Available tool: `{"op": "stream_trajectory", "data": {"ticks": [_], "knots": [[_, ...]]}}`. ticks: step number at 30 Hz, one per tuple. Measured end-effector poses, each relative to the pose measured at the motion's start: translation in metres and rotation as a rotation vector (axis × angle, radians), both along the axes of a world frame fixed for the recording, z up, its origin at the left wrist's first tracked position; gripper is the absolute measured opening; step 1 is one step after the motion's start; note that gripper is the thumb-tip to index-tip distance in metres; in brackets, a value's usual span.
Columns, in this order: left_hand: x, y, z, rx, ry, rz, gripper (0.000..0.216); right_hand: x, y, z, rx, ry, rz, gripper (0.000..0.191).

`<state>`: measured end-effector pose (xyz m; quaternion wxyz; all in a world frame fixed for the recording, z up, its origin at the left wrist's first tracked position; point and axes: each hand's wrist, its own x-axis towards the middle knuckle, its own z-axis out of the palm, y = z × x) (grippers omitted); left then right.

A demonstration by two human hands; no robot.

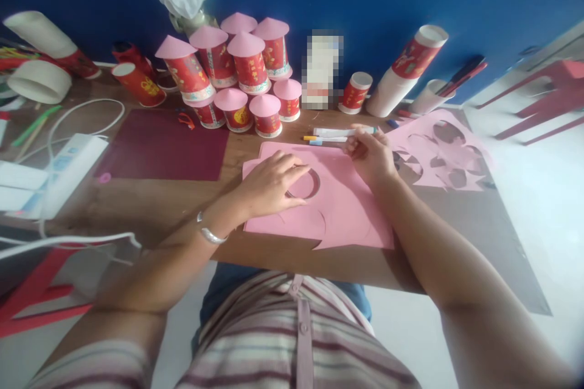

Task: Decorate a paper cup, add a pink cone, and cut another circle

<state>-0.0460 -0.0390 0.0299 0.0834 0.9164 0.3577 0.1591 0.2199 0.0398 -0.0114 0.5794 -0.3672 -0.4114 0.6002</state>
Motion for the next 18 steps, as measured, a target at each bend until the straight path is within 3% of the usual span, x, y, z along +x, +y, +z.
{"op": "stream_trajectory", "data": {"ticks": [5, 8, 14, 18], "knots": [[0.008, -0.018, -0.008, 0.111, -0.021, 0.030, 0.042, 0.000, 0.000, -0.001, 0.006, 0.035, 0.000, 0.034], [0.019, -0.030, -0.019, 0.166, -0.028, -0.065, 0.042, 0.001, 0.000, -0.003, 0.004, 0.012, 0.001, 0.032], [0.025, -0.039, -0.047, 0.012, 0.095, -0.123, 0.101, 0.001, -0.002, -0.004, 0.000, -0.006, 0.012, 0.033], [0.023, -0.038, -0.057, -0.106, 0.088, -0.132, 0.118, 0.000, -0.004, -0.003, -0.004, -0.019, -0.002, 0.033]]}}
